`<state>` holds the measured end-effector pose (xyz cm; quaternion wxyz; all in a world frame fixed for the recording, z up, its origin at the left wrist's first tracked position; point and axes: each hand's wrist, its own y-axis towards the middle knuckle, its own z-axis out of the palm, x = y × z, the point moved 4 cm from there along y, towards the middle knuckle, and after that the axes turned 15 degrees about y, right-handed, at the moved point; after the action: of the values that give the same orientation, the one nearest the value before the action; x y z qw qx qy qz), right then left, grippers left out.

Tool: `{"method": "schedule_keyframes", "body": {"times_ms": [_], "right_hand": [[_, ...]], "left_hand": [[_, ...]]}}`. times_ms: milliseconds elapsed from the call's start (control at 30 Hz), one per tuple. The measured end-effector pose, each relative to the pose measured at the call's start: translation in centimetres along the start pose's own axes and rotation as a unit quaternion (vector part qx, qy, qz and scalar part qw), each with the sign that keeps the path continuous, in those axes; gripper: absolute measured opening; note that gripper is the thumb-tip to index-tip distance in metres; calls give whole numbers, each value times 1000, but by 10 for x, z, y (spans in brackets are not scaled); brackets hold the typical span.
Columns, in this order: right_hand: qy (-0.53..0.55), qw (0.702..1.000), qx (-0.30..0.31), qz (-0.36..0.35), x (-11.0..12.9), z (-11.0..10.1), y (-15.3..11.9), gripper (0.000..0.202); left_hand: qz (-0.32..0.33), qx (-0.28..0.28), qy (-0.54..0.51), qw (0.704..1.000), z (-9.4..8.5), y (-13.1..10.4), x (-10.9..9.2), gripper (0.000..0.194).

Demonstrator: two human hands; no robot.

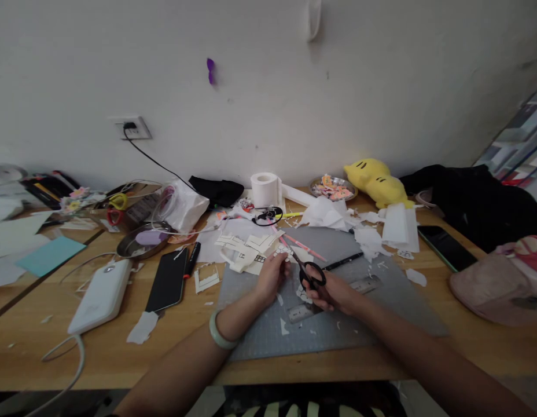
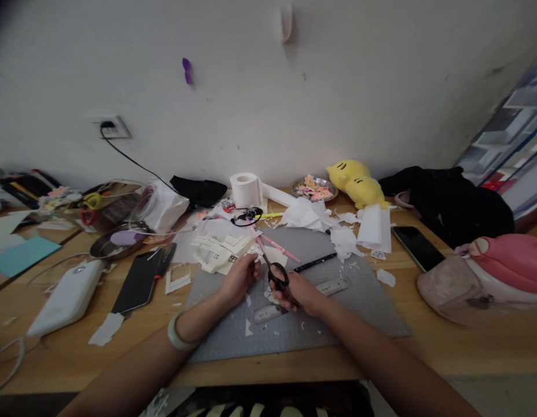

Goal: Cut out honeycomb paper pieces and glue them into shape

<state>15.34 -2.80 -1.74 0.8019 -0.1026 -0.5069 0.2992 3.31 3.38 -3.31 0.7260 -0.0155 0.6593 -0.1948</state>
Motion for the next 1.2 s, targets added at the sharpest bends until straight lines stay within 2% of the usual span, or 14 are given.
{"method": "schedule_keyframes", "body": {"times_ms": [667,1200], "right_hand": [[-62,998,1,17,-1,0,-3,52],[-34,999,-11,-5,-2,-2,1,52]], "left_hand": [[33,-26,-80,996,-4,1,-2,22],[20,-22,-38,999,-1,-2,-5,24]]}}
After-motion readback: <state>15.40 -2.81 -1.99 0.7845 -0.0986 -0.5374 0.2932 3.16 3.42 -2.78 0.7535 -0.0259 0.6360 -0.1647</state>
